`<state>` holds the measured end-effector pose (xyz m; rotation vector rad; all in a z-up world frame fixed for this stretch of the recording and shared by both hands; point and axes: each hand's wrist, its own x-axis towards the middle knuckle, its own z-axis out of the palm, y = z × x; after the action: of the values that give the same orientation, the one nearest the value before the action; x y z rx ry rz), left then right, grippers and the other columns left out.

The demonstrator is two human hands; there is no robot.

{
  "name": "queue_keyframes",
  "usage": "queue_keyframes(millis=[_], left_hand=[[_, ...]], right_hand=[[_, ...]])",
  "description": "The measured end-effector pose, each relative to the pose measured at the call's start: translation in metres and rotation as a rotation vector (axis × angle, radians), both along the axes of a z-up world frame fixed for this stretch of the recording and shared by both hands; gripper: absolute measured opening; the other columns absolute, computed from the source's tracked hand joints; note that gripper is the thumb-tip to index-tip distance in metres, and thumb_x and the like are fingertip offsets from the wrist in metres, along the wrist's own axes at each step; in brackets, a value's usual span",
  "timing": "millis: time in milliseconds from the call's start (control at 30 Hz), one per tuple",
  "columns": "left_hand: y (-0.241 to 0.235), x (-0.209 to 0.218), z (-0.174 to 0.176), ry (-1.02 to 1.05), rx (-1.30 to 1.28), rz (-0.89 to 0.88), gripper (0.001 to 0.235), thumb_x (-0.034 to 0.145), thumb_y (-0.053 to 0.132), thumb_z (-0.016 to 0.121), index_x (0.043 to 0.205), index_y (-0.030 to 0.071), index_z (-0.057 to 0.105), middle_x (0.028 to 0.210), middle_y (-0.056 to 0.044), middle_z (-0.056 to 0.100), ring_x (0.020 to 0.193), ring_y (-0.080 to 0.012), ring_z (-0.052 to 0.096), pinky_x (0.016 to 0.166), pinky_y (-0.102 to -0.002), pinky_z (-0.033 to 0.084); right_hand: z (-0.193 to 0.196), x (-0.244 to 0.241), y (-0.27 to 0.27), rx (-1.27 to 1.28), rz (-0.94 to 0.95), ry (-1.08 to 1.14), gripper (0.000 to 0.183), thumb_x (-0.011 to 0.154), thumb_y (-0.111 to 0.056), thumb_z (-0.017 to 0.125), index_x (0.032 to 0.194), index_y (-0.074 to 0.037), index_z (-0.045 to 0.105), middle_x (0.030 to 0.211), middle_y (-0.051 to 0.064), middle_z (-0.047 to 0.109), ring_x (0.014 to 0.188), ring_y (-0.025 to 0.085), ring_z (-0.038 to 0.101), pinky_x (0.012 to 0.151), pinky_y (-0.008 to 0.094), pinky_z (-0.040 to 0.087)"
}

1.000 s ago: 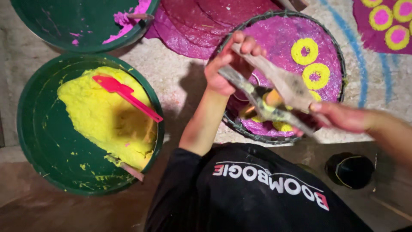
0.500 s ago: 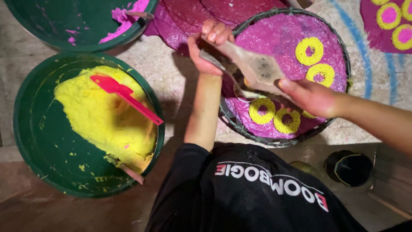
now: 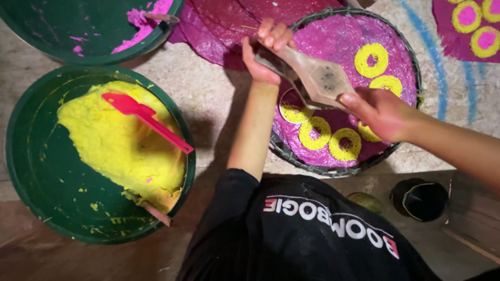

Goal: The person uses a manual dough press to scoop yellow dough and form ring shapes onto a pink dough base in a round tray. They repeatedly press the dough, remove the formed rings, and refill the press from a green bowl.

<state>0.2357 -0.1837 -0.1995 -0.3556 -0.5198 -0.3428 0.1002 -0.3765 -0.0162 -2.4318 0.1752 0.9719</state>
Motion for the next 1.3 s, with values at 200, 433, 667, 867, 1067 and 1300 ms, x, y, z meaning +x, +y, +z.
queue_keyframes(millis=[200,433,667,867,1067,1300], left_hand=[[0.034,0.008,0.014,-0.062,0.125,0.062,0.024,0.106,0.038,0.045,0.1,0.016,0.05,0.088,0.003,0.048,0.088,-0.0135,0.054,0.1,-0.041,0.055],[0.034,-0.024,0.008,-0.008,0.096,0.054,0.03,0.101,0.044,0.049,0.102,0.014,0.052,0.089,0.002,0.052,0.09,-0.0145,0.054,0.099,-0.039,0.054],[0.021,-0.038,0.011,0.101,0.933,0.083,0.045,0.09,0.037,0.064,0.12,0.01,0.045,0.115,-0.009,0.054,0.11,-0.0252,0.051,0.101,-0.043,0.045],[0.052,-0.087,0.024,-0.816,1.966,0.55,0.106,0.069,0.022,0.086,0.154,0.014,0.023,0.146,-0.017,0.046,0.135,-0.0362,0.04,0.114,-0.052,0.032],[0.054,-0.107,0.036,-0.995,2.205,0.438,0.122,0.067,0.026,0.092,0.162,0.02,0.017,0.157,-0.015,0.04,0.144,-0.0374,0.034,0.121,-0.057,0.026],[0.035,-0.032,0.023,-0.784,2.337,0.242,0.12,0.07,0.033,0.092,0.161,0.026,0.013,0.166,-0.014,0.02,0.154,-0.0374,0.014,0.122,-0.059,0.012]], right_hand=[[-0.026,-0.001,0.017,0.177,-0.033,-0.069,0.062,0.101,-0.056,0.037,0.108,0.0,0.064,0.074,0.013,0.065,0.07,0.024,0.065,0.067,0.042,0.053],[-0.036,-0.016,0.008,0.175,-0.064,0.092,0.066,0.101,-0.059,0.035,0.102,-0.001,0.068,0.074,0.011,0.067,0.069,0.024,0.066,0.069,0.041,0.054],[-0.048,-0.034,-0.096,0.064,-0.229,0.12,0.07,0.102,-0.065,0.035,0.11,-0.003,0.067,0.08,0.012,0.062,0.072,0.022,0.055,0.065,0.038,0.046],[-0.046,-0.101,-0.142,0.654,-0.439,-0.25,0.075,0.105,-0.074,0.028,0.125,-0.009,0.061,0.092,0.008,0.064,0.077,0.018,0.055,0.066,0.034,0.043],[-0.055,-0.142,-0.107,0.977,-0.722,-0.389,0.09,0.089,-0.089,0.043,0.135,-0.012,0.048,0.116,0.006,0.052,0.103,0.025,0.054,0.087,0.045,0.045],[-0.073,-0.169,-0.103,1.071,-0.881,-0.394,0.091,0.081,-0.097,0.041,0.115,-0.013,0.044,0.113,0.011,0.053,0.097,0.029,0.052,0.084,0.043,0.04]])
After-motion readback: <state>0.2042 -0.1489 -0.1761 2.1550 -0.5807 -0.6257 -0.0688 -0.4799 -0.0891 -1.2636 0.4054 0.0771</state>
